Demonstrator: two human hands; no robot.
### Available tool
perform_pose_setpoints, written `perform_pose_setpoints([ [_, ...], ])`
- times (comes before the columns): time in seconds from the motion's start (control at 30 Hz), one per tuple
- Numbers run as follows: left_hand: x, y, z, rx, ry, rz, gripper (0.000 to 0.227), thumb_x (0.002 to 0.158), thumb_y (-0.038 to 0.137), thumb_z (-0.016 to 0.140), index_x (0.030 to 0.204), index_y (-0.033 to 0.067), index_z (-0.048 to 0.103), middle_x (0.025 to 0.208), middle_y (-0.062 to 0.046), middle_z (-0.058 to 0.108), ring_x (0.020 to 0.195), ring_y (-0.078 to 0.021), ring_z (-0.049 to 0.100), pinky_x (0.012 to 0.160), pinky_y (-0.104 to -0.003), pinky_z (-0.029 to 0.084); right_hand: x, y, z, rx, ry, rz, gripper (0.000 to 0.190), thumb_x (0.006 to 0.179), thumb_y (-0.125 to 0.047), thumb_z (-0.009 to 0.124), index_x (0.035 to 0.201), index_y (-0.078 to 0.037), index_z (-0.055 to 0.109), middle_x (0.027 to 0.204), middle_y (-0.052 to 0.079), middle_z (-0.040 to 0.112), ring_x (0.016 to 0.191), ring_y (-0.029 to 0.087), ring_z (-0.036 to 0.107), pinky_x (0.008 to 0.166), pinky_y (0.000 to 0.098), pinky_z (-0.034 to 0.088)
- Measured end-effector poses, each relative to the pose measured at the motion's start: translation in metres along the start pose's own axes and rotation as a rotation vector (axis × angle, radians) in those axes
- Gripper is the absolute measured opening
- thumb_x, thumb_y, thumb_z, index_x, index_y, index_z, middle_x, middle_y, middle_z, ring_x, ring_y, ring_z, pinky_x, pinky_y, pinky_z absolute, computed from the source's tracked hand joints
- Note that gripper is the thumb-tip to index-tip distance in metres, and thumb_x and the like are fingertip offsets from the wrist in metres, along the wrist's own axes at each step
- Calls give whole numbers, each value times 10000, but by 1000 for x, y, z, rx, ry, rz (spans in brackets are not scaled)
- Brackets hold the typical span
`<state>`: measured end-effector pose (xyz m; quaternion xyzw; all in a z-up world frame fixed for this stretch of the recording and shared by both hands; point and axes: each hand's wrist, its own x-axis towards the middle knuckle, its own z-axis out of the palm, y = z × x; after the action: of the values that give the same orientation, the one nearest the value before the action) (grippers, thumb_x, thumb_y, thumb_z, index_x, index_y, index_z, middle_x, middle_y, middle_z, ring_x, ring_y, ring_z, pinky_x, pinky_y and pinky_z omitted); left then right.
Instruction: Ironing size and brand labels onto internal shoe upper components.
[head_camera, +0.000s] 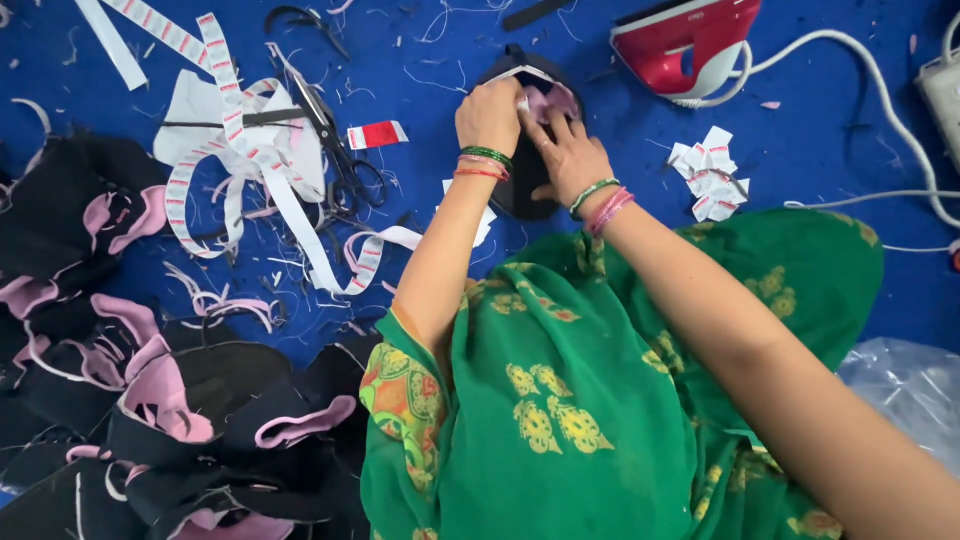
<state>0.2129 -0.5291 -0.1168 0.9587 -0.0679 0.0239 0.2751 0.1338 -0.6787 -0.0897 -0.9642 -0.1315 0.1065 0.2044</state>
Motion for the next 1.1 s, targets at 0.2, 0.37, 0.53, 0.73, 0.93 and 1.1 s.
perform_pose_setpoints([
  [0.2, -43, 1, 0, -124, 131, 88, 398, 892, 92, 616, 1283, 143, 673, 1138, -173, 707, 993, -407, 674, 786, -501, 557, 11, 2, 1, -142, -109, 26, 1295, 526, -304, 986, 1621, -299, 295, 1550, 176, 369, 1377, 449, 434, 973, 550, 513],
  [0.37, -84, 11, 4, 170, 107, 28, 535, 879, 77, 583, 1406, 155, 624, 1109, -153, 575, 1036, -355, 612, 862, -428, 511, 13, 8, 5, -101, -122, 52, 1258, 529, -313, 986, 1594, -332, 315, 1583, 203, 299, 1433, 446, 353, 1003, 582, 480],
  [0.53, -84, -1, 29, 366, 127, 27, 539, 883, 164, 570, 1422, 183, 573, 1133, -160, 636, 1052, -339, 637, 872, -425, 516, 17, 9, 0, -80, -164, 73, 1238, 524, -322, 983, 1571, -349, 322, 1579, 218, 286, 1417, 452, 347, 1012, 576, 468],
  [0.73, -85, 1, 22, 347, -232, -90, 747, 924, 150, 527, 1628, 242, 297, 734, -147, 729, 644, -327, 724, 579, -482, 568, -26, 83, 40, 380, 262, 80, 740, 825, -265, 913, 1452, -162, 534, 1291, 171, 557, 1087, 319, 588, 932, 398, 547],
  [0.93, -92, -5, 26, 311, -171, -51, 783, 896, 152, 534, 1629, 245, 275, 700, -178, 725, 593, -342, 717, 553, -490, 570, -32, 122, 2, 578, 1078, 281, 696, 870, -164, 912, 1375, 19, 470, 1252, 165, 555, 1033, 240, 635, 853, 347, 582],
  [1.1, -95, -8, 30, 306, -140, -48, 744, 927, 145, 521, 1621, 284, 291, 703, -169, 725, 601, -335, 718, 550, -488, 570, -4, 136, -46, 556, 947, 135, 509, 912, -203, 908, 1278, 14, 631, 1111, 138, 783, 1005, 242, 780, 897, 356, 612],
])
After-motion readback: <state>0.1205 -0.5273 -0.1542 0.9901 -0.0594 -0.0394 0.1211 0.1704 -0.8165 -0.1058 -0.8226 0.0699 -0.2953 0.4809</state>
